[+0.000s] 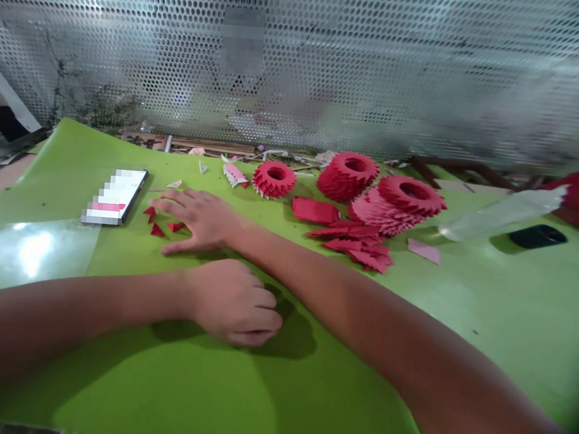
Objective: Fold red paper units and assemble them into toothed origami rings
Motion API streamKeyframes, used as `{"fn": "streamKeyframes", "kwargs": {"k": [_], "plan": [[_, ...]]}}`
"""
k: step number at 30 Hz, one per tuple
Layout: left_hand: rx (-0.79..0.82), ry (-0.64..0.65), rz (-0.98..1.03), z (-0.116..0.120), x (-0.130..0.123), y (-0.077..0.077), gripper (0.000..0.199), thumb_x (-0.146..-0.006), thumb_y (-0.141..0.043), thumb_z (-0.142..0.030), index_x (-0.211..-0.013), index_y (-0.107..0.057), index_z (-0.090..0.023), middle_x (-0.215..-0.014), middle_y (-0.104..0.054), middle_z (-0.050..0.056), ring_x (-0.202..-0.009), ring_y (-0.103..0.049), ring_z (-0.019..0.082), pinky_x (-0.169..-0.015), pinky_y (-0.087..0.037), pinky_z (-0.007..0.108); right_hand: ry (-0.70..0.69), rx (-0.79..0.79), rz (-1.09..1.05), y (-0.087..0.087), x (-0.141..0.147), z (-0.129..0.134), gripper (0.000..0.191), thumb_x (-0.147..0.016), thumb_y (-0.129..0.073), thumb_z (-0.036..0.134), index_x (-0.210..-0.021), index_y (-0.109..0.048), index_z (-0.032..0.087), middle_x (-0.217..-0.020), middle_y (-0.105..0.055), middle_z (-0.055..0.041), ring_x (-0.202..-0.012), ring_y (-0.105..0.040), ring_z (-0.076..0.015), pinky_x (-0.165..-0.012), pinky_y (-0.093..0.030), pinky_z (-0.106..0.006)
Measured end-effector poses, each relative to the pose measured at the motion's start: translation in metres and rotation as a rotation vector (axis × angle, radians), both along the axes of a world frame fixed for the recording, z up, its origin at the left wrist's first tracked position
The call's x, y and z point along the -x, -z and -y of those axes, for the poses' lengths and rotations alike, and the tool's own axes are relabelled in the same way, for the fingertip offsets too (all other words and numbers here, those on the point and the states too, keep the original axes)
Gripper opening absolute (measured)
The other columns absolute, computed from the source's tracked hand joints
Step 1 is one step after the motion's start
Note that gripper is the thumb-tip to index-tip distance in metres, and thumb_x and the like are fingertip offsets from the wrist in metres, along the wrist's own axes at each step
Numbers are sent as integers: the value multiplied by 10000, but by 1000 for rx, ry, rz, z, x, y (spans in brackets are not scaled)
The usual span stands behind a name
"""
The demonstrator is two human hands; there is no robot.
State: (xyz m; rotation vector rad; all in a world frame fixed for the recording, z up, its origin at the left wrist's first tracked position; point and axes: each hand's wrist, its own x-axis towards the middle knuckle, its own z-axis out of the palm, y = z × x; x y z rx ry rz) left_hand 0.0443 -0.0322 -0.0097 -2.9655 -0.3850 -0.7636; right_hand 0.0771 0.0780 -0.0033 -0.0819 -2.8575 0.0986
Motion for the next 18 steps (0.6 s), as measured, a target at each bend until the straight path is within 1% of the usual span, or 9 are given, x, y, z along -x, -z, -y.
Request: {"fn": "streamKeyframes", "kwargs": {"k": [2, 4, 7, 9, 11, 13, 15, 17, 18], "plan": [[-7, -5, -14, 0, 1, -1, 199, -909, -574, -259, -750, -666, -184, -628, -632, -19, -515, -525, 134, -465, -352, 332, -12, -18, 16, -3, 11, 3, 867, -862, -526, 726, -1516, -339, 188, -1580, -371, -155, -1409, -384, -325, -1136, -308, -477], [-22, -7, -25, 0, 1, -1, 200, -907, -576, -269, -743, -660, -189, -634, -640, -17, -525, -539, 136, -484, -369, 333, -33, -46, 42, -5, 23, 7, 766, -906, -473, 700, -1485, -387, 205, -1549, -422, -145, -1386, -407, -325, -1117, -317, -491], [-47, 2, -32, -1, 1, -2, 196, -912, -569, -266, -757, -662, -189, -648, -650, -11, -543, -559, 135, -503, -383, 328, -76, -122, 64, -8, 34, 12, 491, -1009, -407, 512, -1338, -544, 175, -1374, -587, -128, -1235, -521, -292, -1055, -367, -436], [-67, 1, -24, 0, 1, -3, 203, -916, -565, -254, -749, -657, -185, -629, -634, -12, -523, -545, 132, -488, -368, 326, -74, -148, 61, -9, 31, 13, 365, -1031, -395, 378, -1225, -605, 151, -1269, -638, -119, -1143, -554, -264, -992, -402, -393], [-103, -3, 5, 4, 2, -6, 195, -919, -571, -247, -757, -659, -183, -588, -605, -21, -498, -526, 125, -472, -353, 313, -37, -144, 55, -8, 18, 12, 312, -1030, -400, 308, -1179, -612, 134, -1222, -650, -124, -1092, -560, -254, -927, -428, -380], [-140, -3, 36, 12, 6, -10, 160, -926, -587, -261, -819, -678, -184, -572, -597, -26, -505, -536, 116, -486, -370, 280, 5, -142, 62, -8, -4, 11, 305, -1031, -403, 290, -1179, -606, 116, -1187, -655, -134, -1059, -562, -253, -887, -439, -383], [-112, -46, -10, 25, 12, -16, 182, -939, -597, -328, -878, -686, -182, -636, -638, 1, -570, -582, 113, -540, -426, 245, 53, -134, 95, -10, -33, 11, 302, -1033, -404, 280, -1172, -612, 113, -1144, -668, -132, -1018, -571, -247, -844, -447, -374], [-91, -70, -29, 37, 18, -22, 222, -954, -585, -369, -923, -692, -176, -729, -676, 30, -651, -624, 123, -602, -481, 239, 125, -114, 105, -12, -64, 14, 284, -1030, -424, 272, -1148, -627, 113, -1120, -677, -131, -986, -582, -232, -831, -450, -364], [-80, -80, -39, 42, 20, -26, 233, -962, -578, -380, -961, -693, -177, -799, -694, 43, -705, -644, 131, -647, -511, 246, 135, -110, 109, -14, -79, 16, 279, -1028, -431, 259, -1156, -629, 112, -1126, -678, -131, -997, -586, -226, -841, -450, -360]]}}
